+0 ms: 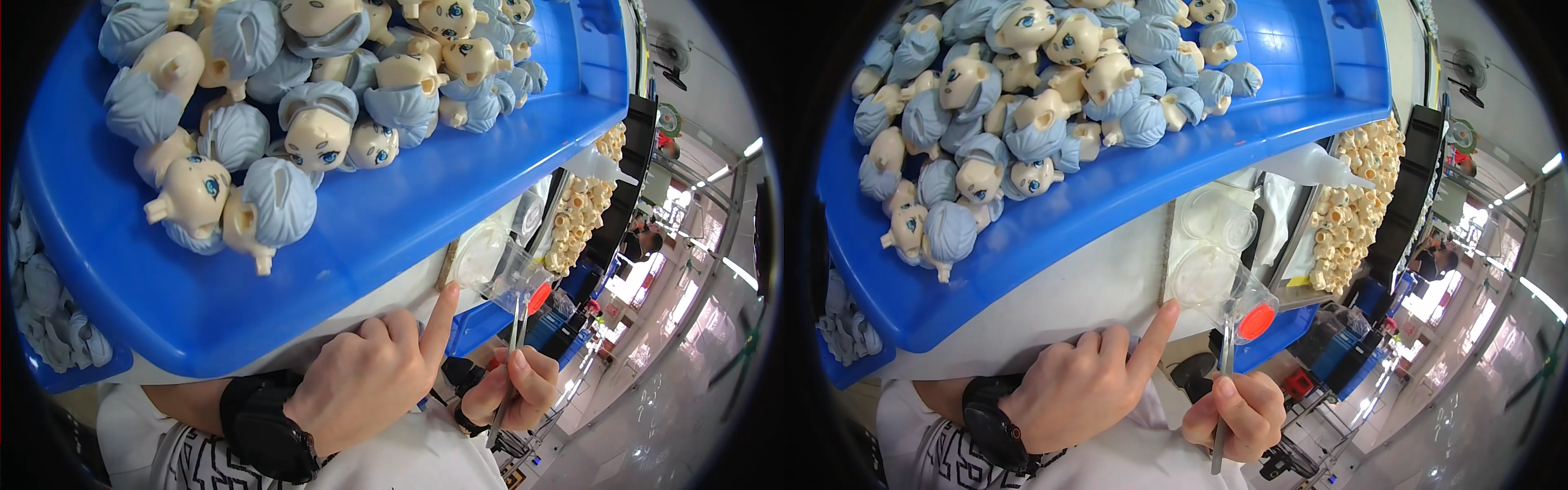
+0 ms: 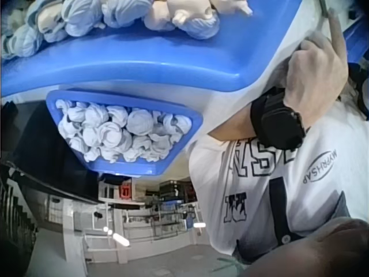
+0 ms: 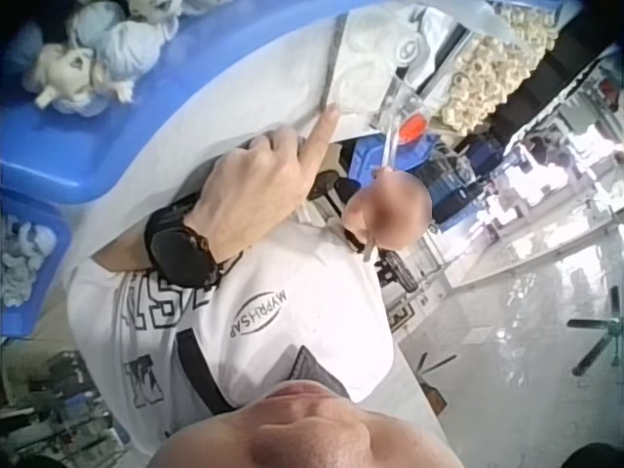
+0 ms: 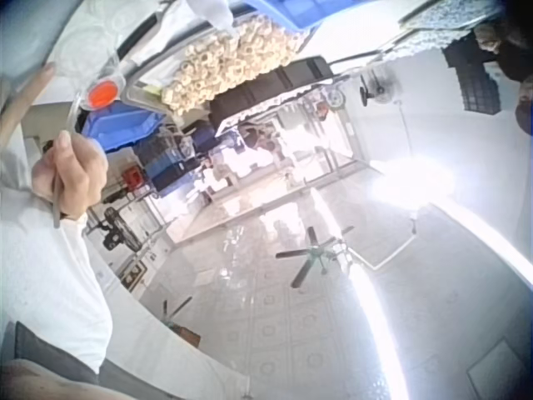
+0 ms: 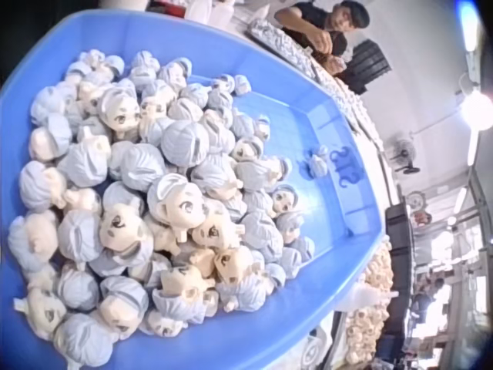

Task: The person assembles small doll heads by inserting a white plastic piece into the neck socket of a blue-haired doll head. They pick up the parts from blue trays, fit them together by hand, and place the assembled heads into a larger blue tray. Later, they use tweezers to pick up a small white component from a plastic bag.

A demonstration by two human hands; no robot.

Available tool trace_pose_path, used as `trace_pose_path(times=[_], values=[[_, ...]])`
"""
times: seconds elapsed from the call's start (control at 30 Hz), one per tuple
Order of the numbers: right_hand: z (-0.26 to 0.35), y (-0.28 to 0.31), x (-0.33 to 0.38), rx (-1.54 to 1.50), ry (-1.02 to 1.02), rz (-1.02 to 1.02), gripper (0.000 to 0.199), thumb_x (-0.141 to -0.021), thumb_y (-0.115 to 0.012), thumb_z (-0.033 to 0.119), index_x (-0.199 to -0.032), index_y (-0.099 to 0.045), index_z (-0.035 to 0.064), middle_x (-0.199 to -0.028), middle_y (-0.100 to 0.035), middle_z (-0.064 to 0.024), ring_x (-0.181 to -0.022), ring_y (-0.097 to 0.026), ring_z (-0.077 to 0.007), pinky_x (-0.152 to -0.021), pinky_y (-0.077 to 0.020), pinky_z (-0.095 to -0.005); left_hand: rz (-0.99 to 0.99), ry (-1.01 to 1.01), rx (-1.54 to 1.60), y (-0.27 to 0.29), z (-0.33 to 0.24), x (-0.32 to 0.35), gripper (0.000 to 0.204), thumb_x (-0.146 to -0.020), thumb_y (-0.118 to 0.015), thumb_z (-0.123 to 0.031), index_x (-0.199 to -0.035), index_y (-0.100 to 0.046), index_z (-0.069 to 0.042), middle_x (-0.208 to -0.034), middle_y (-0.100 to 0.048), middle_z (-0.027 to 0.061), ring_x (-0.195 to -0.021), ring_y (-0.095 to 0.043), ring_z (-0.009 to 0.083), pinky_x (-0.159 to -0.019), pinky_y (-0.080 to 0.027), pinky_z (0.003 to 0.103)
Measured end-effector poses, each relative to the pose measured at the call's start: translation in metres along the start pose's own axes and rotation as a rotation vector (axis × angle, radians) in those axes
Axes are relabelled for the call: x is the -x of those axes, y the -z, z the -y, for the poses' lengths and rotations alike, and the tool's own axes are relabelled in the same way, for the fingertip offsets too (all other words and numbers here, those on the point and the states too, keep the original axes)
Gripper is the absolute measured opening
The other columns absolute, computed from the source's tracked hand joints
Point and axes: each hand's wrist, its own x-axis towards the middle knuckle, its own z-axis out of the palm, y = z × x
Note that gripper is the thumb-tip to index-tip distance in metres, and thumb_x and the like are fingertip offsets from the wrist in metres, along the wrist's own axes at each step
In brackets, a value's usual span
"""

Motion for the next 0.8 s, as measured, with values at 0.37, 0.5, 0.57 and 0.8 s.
trace_pose_path(times=[0.37, 0.5, 0.57, 0.8], values=[[-0.004, 0.003, 0.002, -0.118, 0.011, -0.061, 0.022, -0.070, -0.057, 0.004, -0.091, -0.054, -0.0015, -0.058, -0.054, -0.0096, -0.041, -0.047, -0.0140, -0.036, -0.0323, -0.0224, -0.002, -0.002, 0.006, 0.000, 0.001, 0.000, 0.055, -0.068, -0.051, -0.010, -0.123, -0.045, -0.001, -0.057, -0.037, 0.0003, -0.042, -0.041, 0.0076, -0.032, -0.034, 0.020], [-0.004, 0.010, -0.007, -0.201, -0.009, -0.025, 0.023, -0.078, -0.056, 0.015, -0.093, -0.052, -0.0022, -0.059, -0.051, -0.0110, -0.044, -0.047, -0.0137, -0.039, -0.0345, -0.0211, 0.001, -0.002, 0.022, 0.000, 0.000, -0.001, 0.056, -0.068, -0.052, -0.009, -0.123, -0.044, 0.000, -0.057, -0.037, 0.0002, -0.042, -0.041, 0.0078, -0.033, -0.034, 0.020], [-0.001, 0.011, -0.022, -0.156, -0.058, -0.068, 0.025, -0.080, -0.056, 0.018, -0.091, -0.050, -0.0031, -0.061, -0.049, -0.0111, -0.047, -0.045, -0.0125, -0.045, -0.0333, -0.0201, -0.001, 0.002, 0.031, 0.001, 0.001, 0.000, 0.056, -0.068, -0.052, -0.008, -0.123, -0.044, 0.000, -0.057, -0.037, 0.0001, -0.042, -0.041, 0.0078, -0.033, -0.034, 0.020], [-0.032, 0.065, -0.079, -0.262, -0.016, 0.289, 0.021, -0.077, -0.062, 0.018, -0.081, -0.057, -0.0020, -0.059, -0.053, -0.0106, -0.048, -0.054, -0.0144, -0.043, -0.0427, -0.0201, 0.002, 0.010, 0.061, 0.004, 0.002, 0.001, 0.054, -0.070, -0.050, -0.006, -0.124, -0.045, -0.004, -0.059, -0.035, 0.0003, -0.043, -0.040, 0.0079, -0.034, -0.035, 0.020]])
